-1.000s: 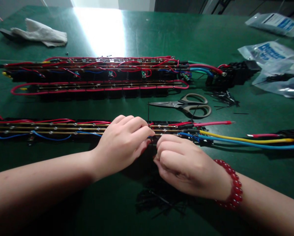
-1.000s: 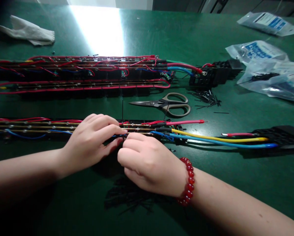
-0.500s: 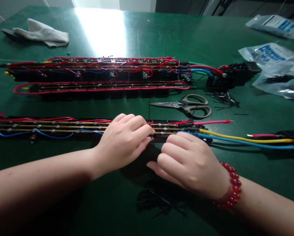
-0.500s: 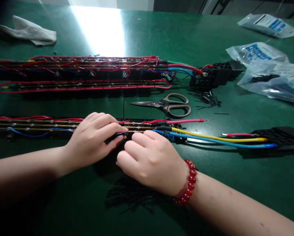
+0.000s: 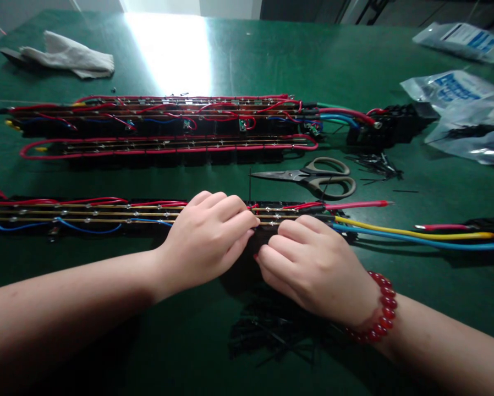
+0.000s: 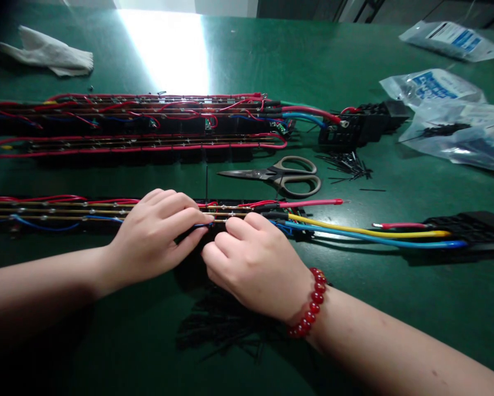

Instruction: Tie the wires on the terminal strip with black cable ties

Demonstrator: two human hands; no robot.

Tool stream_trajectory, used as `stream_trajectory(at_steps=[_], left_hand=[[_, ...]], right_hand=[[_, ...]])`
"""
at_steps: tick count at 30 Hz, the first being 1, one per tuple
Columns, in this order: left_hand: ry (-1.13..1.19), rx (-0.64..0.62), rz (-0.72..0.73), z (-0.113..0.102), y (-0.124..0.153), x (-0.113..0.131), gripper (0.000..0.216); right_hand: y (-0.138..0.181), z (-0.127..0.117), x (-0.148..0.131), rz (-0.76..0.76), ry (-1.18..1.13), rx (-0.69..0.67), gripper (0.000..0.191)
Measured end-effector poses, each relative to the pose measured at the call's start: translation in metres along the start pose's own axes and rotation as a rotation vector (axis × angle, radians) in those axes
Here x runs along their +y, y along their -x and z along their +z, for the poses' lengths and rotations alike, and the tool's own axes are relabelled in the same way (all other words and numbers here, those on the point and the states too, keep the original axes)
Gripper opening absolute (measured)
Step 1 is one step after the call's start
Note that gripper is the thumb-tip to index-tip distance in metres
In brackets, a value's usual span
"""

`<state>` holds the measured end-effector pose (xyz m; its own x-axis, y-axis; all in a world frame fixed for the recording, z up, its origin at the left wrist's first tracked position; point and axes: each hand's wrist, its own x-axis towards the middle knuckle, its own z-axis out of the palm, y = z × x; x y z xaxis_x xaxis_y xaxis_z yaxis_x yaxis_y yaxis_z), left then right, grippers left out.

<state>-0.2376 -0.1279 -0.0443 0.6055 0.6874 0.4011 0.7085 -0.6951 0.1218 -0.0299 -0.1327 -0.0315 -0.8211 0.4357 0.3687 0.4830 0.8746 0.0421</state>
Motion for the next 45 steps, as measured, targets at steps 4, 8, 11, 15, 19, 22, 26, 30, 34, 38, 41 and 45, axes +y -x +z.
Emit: stream_trajectory(at_steps=[4,8,11,15,19,22,26,30,34,38,41,45], left_hand=[[0.005,0.013,-0.008,0.001,0.001,0.001,0.008],[0.020,0.012,-0.041,0.002,0.000,0.001,0.006],[0.014,0.011,-0.051,0.002,0.000,0.001,0.006],[-0.028,0.010,-0.030,0.003,0.000,0.002,0.006],[-0.058,0.012,-0.008,0.002,-0.001,0.002,0.008],[-0.065,0.016,-0.004,0.002,-0.001,0.003,0.008],[-0.068,0.008,-0.009,0.001,-0.001,0.003,0.008],[-0.062,0.001,-0.004,0.001,-0.001,0.003,0.009],[-0.051,-0.003,-0.003,0.000,-0.001,0.003,0.010],[-0.009,-0.010,-0.010,-0.002,-0.001,0.003,0.013],[0.004,-0.013,-0.019,-0.003,-0.001,0.003,0.015],[-0.007,-0.030,-0.015,-0.003,-0.001,0.003,0.013]], right_hand=[[0.001,0.003,0.001,-0.046,-0.048,-0.058,0.025],[0.002,0.004,0.000,-0.091,-0.083,-0.110,0.022],[0.003,0.004,-0.001,-0.100,-0.084,-0.114,0.022],[0.001,0.005,-0.001,-0.115,-0.090,-0.134,0.022],[0.001,0.006,-0.001,-0.122,-0.088,-0.149,0.022],[0.001,0.006,0.000,-0.125,-0.090,-0.148,0.021],[0.002,0.007,0.000,-0.116,-0.087,-0.151,0.020],[0.002,0.007,-0.002,-0.124,-0.100,-0.153,0.021],[0.003,0.005,-0.006,-0.212,-0.174,-0.177,0.022],[0.004,0.001,-0.008,-0.213,-0.198,-0.056,0.025],[0.005,-0.002,-0.008,-0.193,-0.210,0.058,0.033],[0.004,-0.004,-0.007,-0.205,-0.212,0.110,0.038]])
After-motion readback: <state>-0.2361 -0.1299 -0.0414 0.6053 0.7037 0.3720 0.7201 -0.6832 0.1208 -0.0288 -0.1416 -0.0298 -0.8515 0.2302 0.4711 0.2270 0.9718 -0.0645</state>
